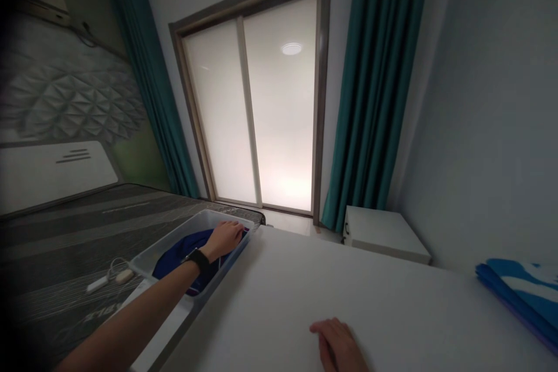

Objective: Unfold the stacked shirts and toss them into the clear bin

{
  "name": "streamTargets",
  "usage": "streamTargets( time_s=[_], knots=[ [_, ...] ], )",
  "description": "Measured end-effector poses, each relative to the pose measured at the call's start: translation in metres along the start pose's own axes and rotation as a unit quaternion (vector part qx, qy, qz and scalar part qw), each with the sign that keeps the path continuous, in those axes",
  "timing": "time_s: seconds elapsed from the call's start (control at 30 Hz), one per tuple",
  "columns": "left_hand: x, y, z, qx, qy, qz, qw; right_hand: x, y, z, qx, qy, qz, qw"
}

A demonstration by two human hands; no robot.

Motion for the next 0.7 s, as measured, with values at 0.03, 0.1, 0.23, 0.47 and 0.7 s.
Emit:
streamTargets(
  time_s=[0.03, 0.1, 0.23, 0.47, 0.7],
  knots=[
    [0.000, 0.006, -0.023, 0.016, -0.018, -0.023, 0.999, 0.000, -0.001, 0.000, -0.003, -0.010, 0.001, 1.000],
    [0.005, 0.006, -0.083, 0.063, -0.077, -0.051, 0.994, -0.002, 0.002, 0.001, -0.008, -0.044, 0.000, 0.999],
    [0.038, -0.021, -0.206, 0.254, -0.234, -0.059, 0.937, -0.006, 0.018, 0.007, 0.003, -0.123, -0.002, 0.992],
    [0.042, -0.068, -0.234, 0.304, -0.246, -0.076, 0.917, -0.012, 0.060, -0.018, 0.180, -0.197, 0.007, 0.964],
    [0.047, -0.074, -0.214, 0.344, -0.264, -0.116, 0.893, 0.016, 0.192, -0.138, 0.364, -0.356, -0.055, 0.859]
  ],
)
Point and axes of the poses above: each hand's wrist, its own x-axis away from the middle knuckle, its own y-axis out of the back of the hand, z = x × y, the point moved 8 cm from there along -x, towards the middle knuckle, and after that the axes turned 4 degrees about -y, right-handed, at the moved point
